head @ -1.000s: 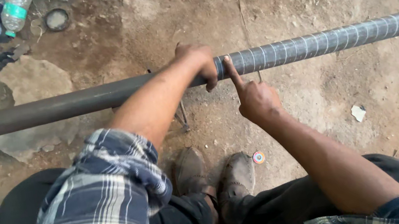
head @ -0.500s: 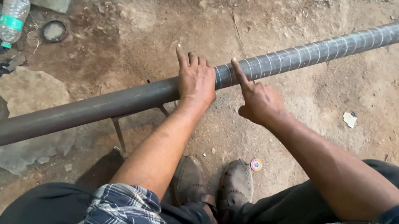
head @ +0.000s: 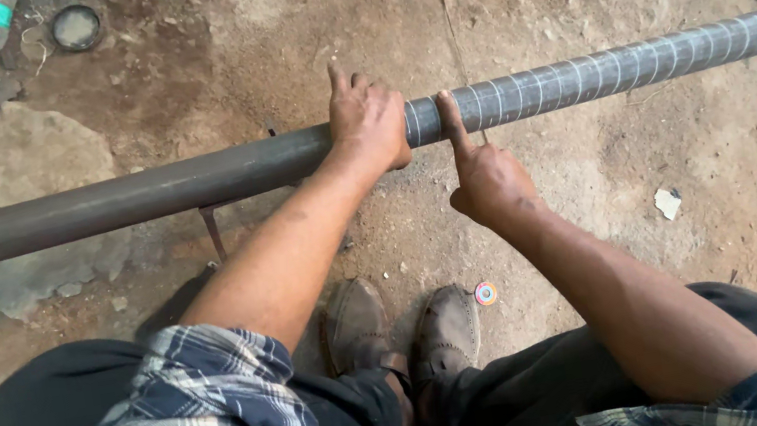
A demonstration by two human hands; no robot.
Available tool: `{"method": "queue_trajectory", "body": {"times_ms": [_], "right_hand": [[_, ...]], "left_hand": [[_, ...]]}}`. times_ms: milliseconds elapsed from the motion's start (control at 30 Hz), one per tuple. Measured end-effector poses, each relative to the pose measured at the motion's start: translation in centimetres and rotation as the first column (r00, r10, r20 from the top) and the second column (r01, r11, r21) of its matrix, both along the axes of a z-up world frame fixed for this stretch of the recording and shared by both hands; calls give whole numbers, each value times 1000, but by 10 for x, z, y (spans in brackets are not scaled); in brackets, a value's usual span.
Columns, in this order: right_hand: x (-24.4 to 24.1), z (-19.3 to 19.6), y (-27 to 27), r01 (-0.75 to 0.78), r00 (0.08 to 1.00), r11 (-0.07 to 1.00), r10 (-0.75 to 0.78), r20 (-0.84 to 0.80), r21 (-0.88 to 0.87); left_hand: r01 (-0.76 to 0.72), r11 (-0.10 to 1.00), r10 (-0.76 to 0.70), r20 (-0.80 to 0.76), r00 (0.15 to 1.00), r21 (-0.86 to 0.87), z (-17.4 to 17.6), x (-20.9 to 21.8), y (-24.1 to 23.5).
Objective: The person marks a long metal pipe with white lines using a small tool. They hold the pipe with one hand and use the other to draw lines along its length, occasionally pointing at the marks.
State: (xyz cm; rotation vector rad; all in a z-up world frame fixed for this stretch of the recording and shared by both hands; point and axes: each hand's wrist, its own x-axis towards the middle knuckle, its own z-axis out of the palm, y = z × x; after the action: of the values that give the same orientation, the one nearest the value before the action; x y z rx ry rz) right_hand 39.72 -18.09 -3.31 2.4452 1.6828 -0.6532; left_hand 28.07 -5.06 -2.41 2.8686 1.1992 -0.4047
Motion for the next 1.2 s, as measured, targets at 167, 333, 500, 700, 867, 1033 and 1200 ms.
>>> {"method": "queue_trajectory", "body": {"times_ms": [167,333,500,700,867,1033,1200], "right_hand": [[1,2,0,5,1000,999,-5,12,-34],[-2,5,1,31,999,999,-31,-41,-21],[-3,8,0,14,1000,1000,-14,-19,-25],[0,7,-1,-13,1000,1000,12,-8,-28],[-1,8,-1,19,999,999,-20,-32,-33],[1,4,-1,-17,999,1000,18,-27,8],[2,2,-1,-19,999,1000,19,-31,6]], "left_hand": [[-181,929,140,-146,979,-323,6,-7,26],[-190,897,154,-121,981,-400,2,-29,42],[-111,967,97,-69,993,-229,8,-37,21],[-28,998,40,225,974,-55,1,-62,3],[81,991,-104,217,971,110,-23,-66,1],[120,928,-225,273,935,353,-40,-70,-12],[113,900,-259,308,915,421,-36,-71,-18]]}}
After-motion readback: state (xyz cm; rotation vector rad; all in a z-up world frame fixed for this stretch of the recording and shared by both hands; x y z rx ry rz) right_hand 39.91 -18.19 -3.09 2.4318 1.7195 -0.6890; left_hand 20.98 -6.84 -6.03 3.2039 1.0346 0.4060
